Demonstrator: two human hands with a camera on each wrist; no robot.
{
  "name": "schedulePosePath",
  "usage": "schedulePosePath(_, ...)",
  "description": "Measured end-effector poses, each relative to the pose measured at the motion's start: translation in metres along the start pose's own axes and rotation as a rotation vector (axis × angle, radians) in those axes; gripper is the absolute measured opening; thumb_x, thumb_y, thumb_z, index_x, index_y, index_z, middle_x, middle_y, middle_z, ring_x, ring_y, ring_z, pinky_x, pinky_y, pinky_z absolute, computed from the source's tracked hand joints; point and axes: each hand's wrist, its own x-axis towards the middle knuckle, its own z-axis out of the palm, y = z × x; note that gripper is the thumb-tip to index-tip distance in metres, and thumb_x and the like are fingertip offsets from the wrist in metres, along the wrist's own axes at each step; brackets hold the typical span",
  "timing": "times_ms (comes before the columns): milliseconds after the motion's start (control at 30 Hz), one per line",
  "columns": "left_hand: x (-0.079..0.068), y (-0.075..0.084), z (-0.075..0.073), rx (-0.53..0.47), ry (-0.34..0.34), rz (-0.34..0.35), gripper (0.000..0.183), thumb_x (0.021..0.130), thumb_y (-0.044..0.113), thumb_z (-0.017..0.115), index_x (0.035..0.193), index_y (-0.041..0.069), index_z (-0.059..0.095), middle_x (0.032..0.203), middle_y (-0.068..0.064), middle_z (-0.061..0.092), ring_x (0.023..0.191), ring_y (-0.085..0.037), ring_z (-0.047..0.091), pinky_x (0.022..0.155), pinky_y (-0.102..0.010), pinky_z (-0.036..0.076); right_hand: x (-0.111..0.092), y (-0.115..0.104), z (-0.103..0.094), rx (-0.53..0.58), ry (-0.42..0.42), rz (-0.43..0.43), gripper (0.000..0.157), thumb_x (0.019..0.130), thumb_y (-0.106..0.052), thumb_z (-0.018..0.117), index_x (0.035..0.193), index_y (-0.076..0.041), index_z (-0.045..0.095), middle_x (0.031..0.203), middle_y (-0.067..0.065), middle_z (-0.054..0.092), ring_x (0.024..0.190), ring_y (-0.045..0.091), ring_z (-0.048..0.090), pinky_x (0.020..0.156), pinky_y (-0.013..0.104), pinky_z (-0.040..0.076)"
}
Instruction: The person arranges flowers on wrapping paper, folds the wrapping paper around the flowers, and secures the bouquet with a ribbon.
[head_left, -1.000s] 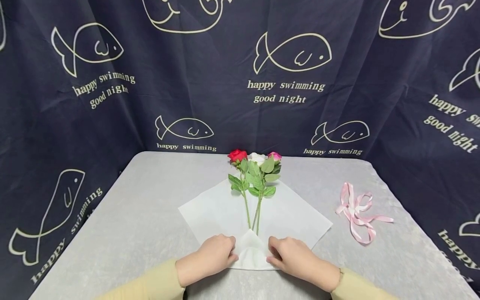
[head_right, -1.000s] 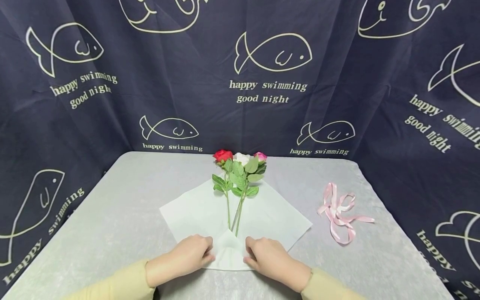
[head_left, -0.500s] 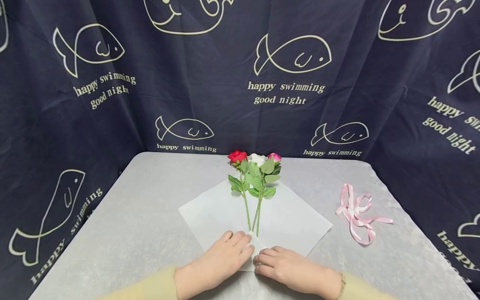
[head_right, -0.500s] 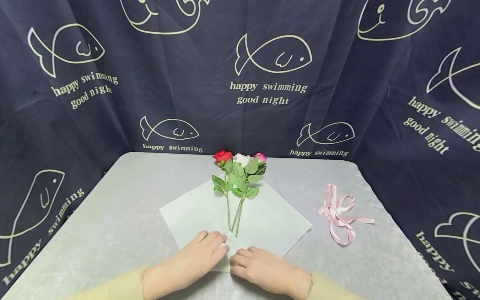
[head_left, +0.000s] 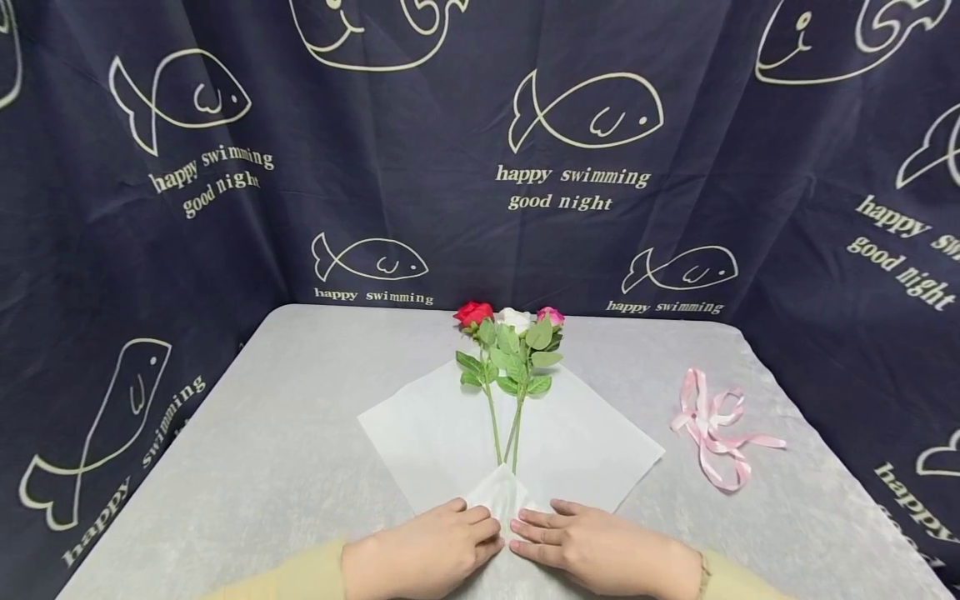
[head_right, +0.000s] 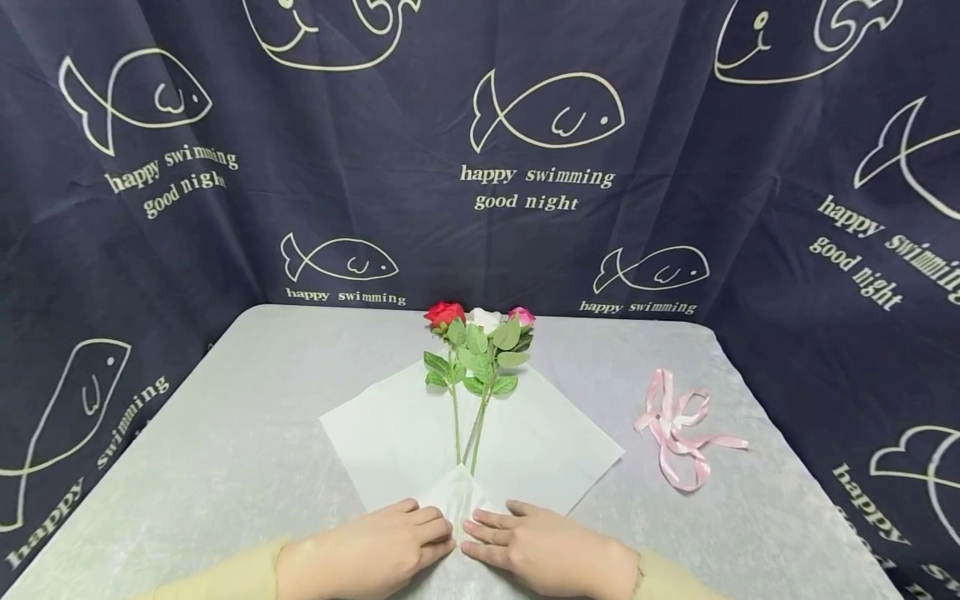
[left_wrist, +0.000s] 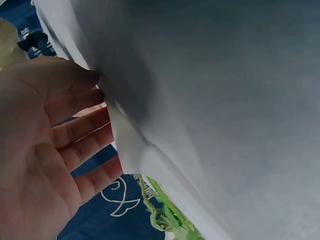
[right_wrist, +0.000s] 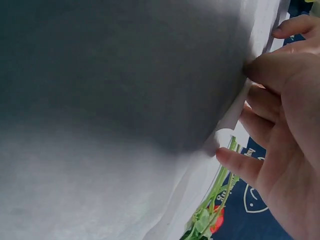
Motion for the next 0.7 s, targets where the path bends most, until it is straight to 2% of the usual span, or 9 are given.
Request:
schedulePosePath(167,-0.006,0.002,0.001,0.008,0.035,-0.034,0.028,0.093,0.027,0.055,0.117,0.018,0.064,0.112,0.01,0.054,0.1,-0.005,0.049,0.067,-0.019,0.036,-0.005,0.0,0.001,0.041,0.003,0.016,0.043,0.094,-0.029,0.056,0.136,-0.018,0.052,0.137,0.0,0.053,0.127,0.013,0.048,0.09,0.04,0.049)
schedulePosePath(267,-0.01,0.005,0.002,0.022,0.072,-0.07,0.023,0.09,0.026,0.055,0.109,0.018,0.063,0.106,0.009,0.051,0.093,-0.005,0.046,0.061,-0.019,0.029,-0.009,0.001,0.0,0.057,0.019,0.02,0.044,0.091,-0.028,0.06,0.133,-0.016,0.054,0.135,0.0,0.055,0.125,0.014,0.05,0.091,0.041,0.049)
schedulePosePath(400,-0.015,0.006,0.002,0.057,0.116,-0.093,0.015,0.084,0.023,0.058,0.097,0.019,0.063,0.095,0.01,0.049,0.082,-0.005,0.043,0.058,-0.019,0.025,-0.016,0.004,-0.003,0.074,0.026,0.03,0.044,0.088,-0.027,0.064,0.13,-0.015,0.057,0.132,0.001,0.058,0.123,0.015,0.052,0.091,0.041,0.048)
schedulePosePath(500,-0.018,0.005,0.001,0.04,0.116,-0.092,0.011,0.084,0.021,0.06,0.094,0.02,0.064,0.088,0.011,0.049,0.076,-0.004,0.043,0.058,-0.019,0.024,-0.021,0.007,-0.006,0.072,0.02,0.024,0.042,0.088,-0.028,0.065,0.128,-0.015,0.059,0.131,0.001,0.058,0.123,0.015,0.053,0.091,0.041,0.048)
schedulePosePath(633,-0.022,0.001,0.0,-0.013,0.084,-0.078,0.011,0.086,0.023,0.064,0.096,0.02,0.066,0.083,0.012,0.05,0.07,-0.003,0.04,0.057,-0.018,0.023,-0.027,0.011,-0.008,0.066,0.018,-0.01,0.04,0.089,-0.031,0.063,0.126,-0.016,0.061,0.131,0.001,0.058,0.123,0.016,0.053,0.09,0.04,0.048)
schedulePosePath(700,-0.024,0.0,0.001,-0.006,0.079,-0.08,0.01,0.084,0.023,0.065,0.094,0.02,0.067,0.081,0.012,0.049,0.068,-0.003,0.039,0.057,-0.018,0.023,-0.029,0.012,-0.009,0.074,0.023,-0.021,0.039,0.089,-0.031,0.063,0.125,-0.016,0.062,0.131,0.002,0.058,0.123,0.017,0.053,0.09,0.041,0.049)
